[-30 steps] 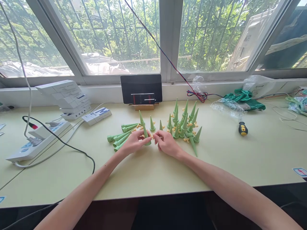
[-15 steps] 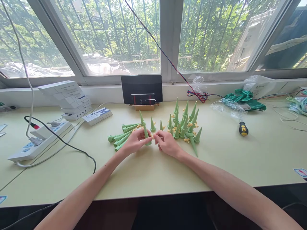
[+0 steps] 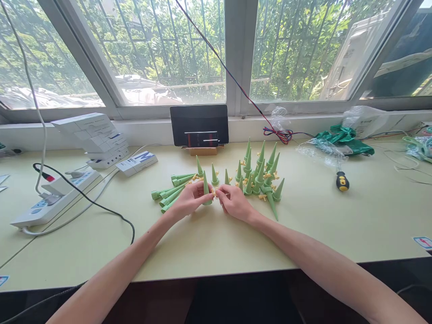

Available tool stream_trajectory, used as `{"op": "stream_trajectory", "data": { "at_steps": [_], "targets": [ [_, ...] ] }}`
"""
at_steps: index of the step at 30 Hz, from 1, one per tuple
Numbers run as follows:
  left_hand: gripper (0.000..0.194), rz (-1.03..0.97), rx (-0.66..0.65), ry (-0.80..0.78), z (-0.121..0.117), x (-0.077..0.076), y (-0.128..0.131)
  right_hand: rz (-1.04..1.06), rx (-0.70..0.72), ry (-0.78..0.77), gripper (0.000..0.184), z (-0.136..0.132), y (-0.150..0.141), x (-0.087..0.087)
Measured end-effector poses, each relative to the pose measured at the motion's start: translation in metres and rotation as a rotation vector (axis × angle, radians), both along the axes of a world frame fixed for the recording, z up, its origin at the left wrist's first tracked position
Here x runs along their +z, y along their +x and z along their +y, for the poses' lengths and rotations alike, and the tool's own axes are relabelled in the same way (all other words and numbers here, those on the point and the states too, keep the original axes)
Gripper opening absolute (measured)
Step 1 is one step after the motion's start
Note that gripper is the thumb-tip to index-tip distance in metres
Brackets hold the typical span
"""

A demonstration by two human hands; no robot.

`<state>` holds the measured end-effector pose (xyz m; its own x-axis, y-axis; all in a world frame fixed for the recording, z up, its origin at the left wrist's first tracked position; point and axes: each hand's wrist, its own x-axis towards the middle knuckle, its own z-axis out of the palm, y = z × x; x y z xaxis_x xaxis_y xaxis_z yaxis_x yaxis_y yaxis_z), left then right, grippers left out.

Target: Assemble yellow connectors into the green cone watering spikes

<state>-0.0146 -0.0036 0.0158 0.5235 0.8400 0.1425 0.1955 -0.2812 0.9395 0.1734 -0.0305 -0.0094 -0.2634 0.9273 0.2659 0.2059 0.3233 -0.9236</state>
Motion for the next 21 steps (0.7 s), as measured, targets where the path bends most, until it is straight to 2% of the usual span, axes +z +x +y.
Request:
{"op": "stream_trajectory", "data": {
  "at_steps": [11,21],
  "targets": [
    [0.02,-0.002,-0.022,0.091,0.0,-0.007,0.0,-0.031,-0.025,-0.009,0.029,-0.001,-0.001,-0.001],
    [0.016,0.054,-0.019,0.208,0.0,-0.013,-0.001,0.067,-0.007,-0.161,0.033,0.0,-0.002,-0.001]
  ]
}}
